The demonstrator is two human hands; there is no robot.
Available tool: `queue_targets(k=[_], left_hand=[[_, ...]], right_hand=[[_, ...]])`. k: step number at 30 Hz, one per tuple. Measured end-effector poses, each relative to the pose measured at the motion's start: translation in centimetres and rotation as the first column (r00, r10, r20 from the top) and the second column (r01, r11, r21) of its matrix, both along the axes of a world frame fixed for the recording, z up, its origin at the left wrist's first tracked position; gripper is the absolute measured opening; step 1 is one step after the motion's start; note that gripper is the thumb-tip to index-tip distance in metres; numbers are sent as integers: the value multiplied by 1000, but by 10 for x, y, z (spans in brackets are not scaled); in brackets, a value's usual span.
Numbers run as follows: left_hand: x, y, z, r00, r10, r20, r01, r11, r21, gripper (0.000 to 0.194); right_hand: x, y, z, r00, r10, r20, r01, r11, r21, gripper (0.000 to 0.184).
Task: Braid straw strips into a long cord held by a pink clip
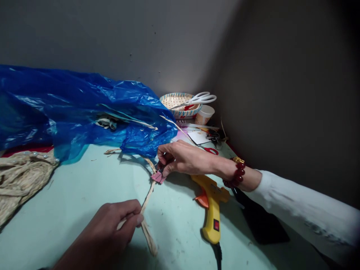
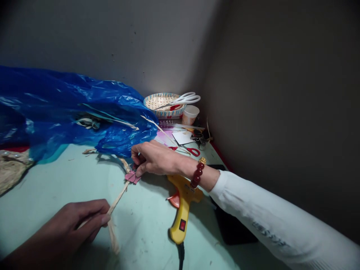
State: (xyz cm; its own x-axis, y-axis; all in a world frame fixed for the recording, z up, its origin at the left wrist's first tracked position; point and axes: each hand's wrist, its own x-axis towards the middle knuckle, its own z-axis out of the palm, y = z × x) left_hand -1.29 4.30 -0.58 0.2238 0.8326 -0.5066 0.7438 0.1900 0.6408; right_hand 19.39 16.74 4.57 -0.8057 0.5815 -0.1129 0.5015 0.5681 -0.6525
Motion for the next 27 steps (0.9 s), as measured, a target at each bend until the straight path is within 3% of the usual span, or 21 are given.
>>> queue_targets(k=[4, 9, 18, 23, 27], left_hand=[[3, 7, 6, 998, -66, -10, 66, 996, 59, 31], [9, 12, 6, 999, 12, 33, -16, 993, 118, 34], [10, 13, 6, 999, 10, 40, -15, 993, 120, 37], [8, 10, 9, 999, 0, 53, -6, 993, 114, 38], [6, 1, 10, 991, 4, 131, -16, 996, 92, 34]], right_hand=[[-2, 0, 1, 1000, 10, -2, -10, 1000, 21, 23], [-2, 1, 3, 999, 33, 16, -34, 998, 50, 27], [-4, 0, 1, 998, 40, 50, -45, 992, 118, 21], [-7, -16, -1, 996, -26, 85, 15, 992, 123, 11], [-15, -38, -6, 982, -136, 132, 106, 972, 209, 9]])
